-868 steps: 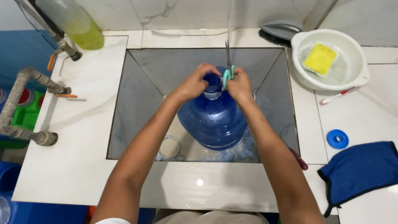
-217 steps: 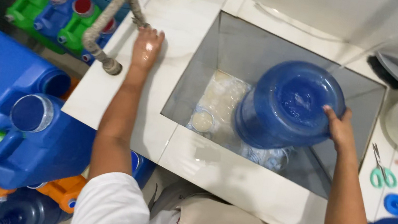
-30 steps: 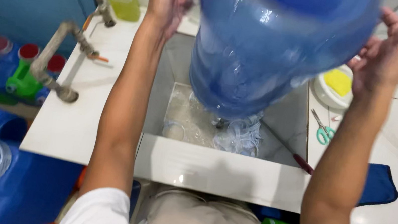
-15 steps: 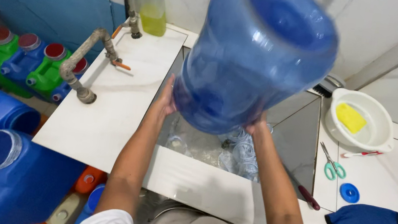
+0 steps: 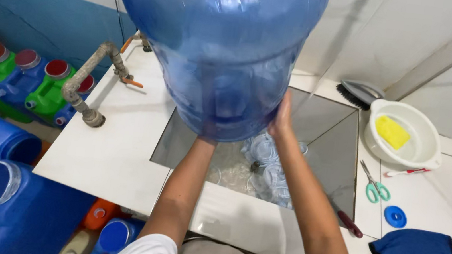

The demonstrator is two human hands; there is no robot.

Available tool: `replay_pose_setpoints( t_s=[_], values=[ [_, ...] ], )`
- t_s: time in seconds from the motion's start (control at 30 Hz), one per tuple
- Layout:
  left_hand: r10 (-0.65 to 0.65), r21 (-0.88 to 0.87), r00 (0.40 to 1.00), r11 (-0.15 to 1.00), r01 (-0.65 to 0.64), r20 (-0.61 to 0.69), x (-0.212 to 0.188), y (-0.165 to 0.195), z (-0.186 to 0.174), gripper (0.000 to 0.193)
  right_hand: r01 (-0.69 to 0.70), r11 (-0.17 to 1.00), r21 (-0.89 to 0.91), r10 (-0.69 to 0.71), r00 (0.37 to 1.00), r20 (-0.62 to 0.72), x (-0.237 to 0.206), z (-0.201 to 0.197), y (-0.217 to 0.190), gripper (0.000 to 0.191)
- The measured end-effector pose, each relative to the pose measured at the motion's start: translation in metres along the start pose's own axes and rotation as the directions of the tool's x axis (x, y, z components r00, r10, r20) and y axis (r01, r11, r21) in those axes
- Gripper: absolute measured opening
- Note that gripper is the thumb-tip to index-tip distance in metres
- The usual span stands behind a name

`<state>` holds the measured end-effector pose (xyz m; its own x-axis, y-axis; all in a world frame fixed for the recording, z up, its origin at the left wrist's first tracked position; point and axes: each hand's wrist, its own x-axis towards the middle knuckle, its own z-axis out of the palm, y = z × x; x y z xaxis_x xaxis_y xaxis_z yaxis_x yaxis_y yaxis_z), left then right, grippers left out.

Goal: The person cleans two large blue water dispenser bottles in a tiled sink. They remove the caps, cut off plastic seals with scissors, scrub the bottle necks with a sponge, rinse the bottles inside and out, and place the cleaned bottles on the counter.

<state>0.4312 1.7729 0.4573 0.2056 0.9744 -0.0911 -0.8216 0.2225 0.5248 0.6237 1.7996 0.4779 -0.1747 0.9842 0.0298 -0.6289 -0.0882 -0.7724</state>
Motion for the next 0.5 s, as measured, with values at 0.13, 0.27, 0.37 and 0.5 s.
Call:
replay_pose_setpoints(
  t_s=[0.13,0.27,0.37,0.5],
  values=[
    [0.010,0.001,1.000,1.000,-0.010,0.026,0.001,0.003,0.004,0.076,-0.095,0.992,0.083,0.101,0.992,-0.071,0.009,0.000,-0.016,0.071],
    [0.021,-0.004,0.999,1.000,-0.021,0.045,-0.001,0.012,0.006,0.074,0.064,0.998,0.020,-0.062,0.996,-0.056,0.009,0.004,-0.022,0.070],
    [0.006,0.004,0.998,1.000,-0.006,0.066,-0.004,0.014,0.008,0.074,0.093,0.995,-0.034,-0.095,0.993,-0.074,0.011,0.001,-0.036,0.074],
    [-0.023,-0.005,0.995,1.000,0.024,0.095,-0.007,0.005,0.013,0.072,0.390,0.827,-0.405,-0.353,0.921,0.165,0.012,-0.006,-0.060,0.072]
  ],
)
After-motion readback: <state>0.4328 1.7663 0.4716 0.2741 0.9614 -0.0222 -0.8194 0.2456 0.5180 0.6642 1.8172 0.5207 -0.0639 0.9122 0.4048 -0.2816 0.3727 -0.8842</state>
